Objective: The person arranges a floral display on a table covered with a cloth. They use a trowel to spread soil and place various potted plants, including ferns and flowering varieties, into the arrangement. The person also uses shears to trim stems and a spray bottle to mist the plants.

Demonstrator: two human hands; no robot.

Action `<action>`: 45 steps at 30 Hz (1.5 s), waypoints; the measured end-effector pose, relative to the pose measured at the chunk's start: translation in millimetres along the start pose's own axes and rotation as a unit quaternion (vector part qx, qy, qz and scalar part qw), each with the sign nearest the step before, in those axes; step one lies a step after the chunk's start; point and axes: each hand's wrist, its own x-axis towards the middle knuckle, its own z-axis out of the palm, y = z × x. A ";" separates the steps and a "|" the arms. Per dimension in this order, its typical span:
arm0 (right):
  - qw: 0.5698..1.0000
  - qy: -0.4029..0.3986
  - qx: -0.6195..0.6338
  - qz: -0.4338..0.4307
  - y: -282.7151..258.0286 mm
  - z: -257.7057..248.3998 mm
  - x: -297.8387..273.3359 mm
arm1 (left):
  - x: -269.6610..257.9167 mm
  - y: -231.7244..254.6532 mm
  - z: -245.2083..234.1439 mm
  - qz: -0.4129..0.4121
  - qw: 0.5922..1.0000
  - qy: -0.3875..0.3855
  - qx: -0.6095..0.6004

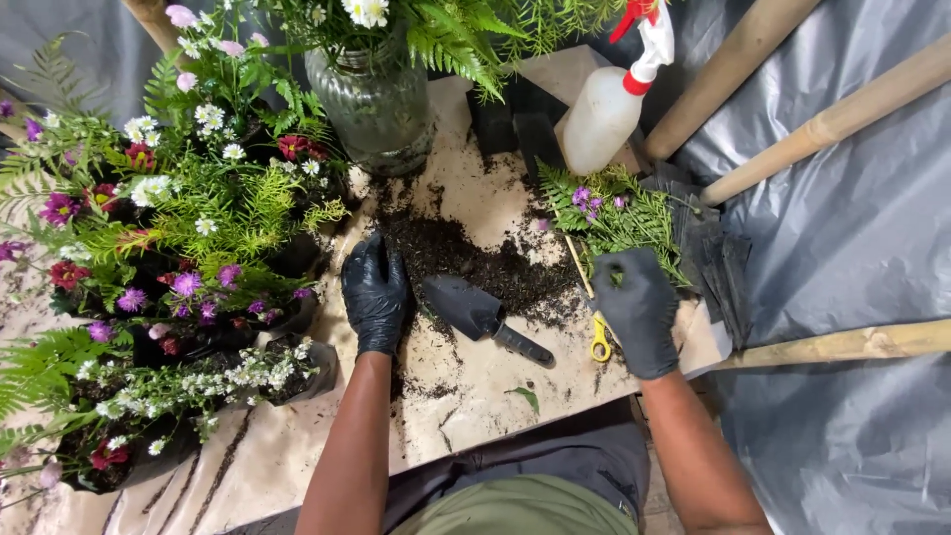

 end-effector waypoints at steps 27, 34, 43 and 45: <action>0.958 -0.211 0.111 -0.158 -90.6 -18.9 -49.8 | -4.2 -5.6 3.5 -0.017 1.000 0.001 -0.006; 0.979 -0.165 0.107 -0.049 -94.4 -41.8 -1.1 | -5.3 -10.7 9.2 -0.036 0.999 -0.012 -0.025; 0.974 -0.206 0.075 -0.052 -102.9 44.2 96.6 | -4.9 -11.8 11.7 -0.045 0.999 -0.013 -0.011; 0.972 -0.203 0.106 -0.058 -92.7 87.1 104.9 | -2.2 -9.5 8.8 -0.043 0.999 -0.009 -0.015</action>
